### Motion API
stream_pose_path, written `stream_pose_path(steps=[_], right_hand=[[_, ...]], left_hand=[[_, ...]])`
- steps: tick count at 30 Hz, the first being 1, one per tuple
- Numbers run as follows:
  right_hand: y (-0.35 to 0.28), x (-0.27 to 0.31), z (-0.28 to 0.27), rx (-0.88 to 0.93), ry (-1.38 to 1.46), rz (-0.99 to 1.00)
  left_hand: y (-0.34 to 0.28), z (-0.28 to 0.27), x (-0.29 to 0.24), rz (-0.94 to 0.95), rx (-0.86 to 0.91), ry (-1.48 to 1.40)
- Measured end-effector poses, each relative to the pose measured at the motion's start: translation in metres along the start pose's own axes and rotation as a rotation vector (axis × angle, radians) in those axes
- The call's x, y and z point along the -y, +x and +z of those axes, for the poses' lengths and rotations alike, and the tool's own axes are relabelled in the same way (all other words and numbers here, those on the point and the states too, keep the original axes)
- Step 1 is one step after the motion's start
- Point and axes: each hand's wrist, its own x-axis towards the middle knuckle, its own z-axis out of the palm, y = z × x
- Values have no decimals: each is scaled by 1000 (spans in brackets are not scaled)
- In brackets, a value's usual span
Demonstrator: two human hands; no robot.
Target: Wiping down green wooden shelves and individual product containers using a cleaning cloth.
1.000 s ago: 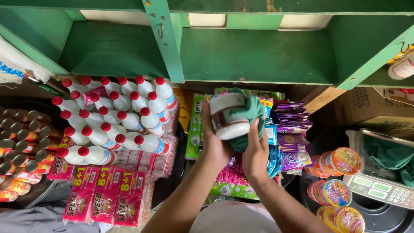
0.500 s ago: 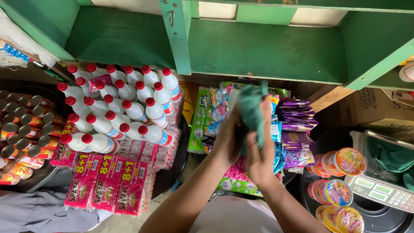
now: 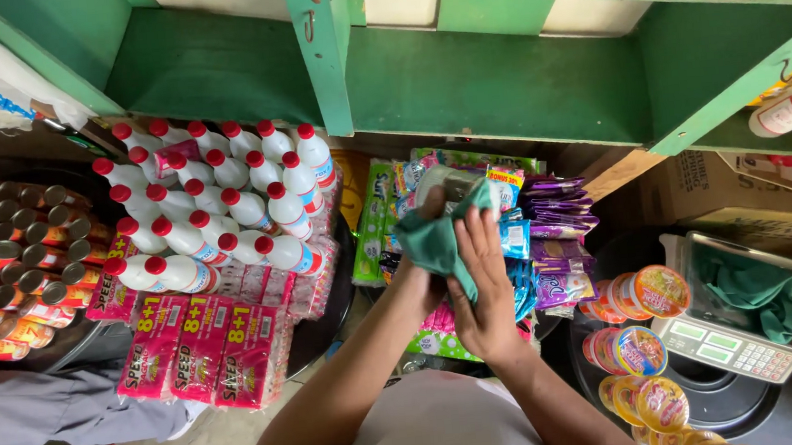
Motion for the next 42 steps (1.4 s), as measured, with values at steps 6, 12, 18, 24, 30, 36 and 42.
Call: stream_pose_path(steps=[6,12,18,24,30,36,42], right_hand=[[-52,-68,11,-200,712,398],[-67,-106,-12,-494,991,1531],[-84,-108,2,-180,616,854],[-8,4,-21,350,-33,116],[5,-9,-27,203,29,275],[1,8,-21,355,-14,48],[4,-20,-30,194,51,261]], left_hand=[[-20,130,-58,34,-665,339],[-35,106,-68,174,-612,822],[-48,127,-38,188,-341,1409],[-46,116,-38,263,-362,1626],[-39,149,-44,218,-325,1703],[-49,126,-41,185,-409,1631],[-41,157,-44,238,-382,1719]])
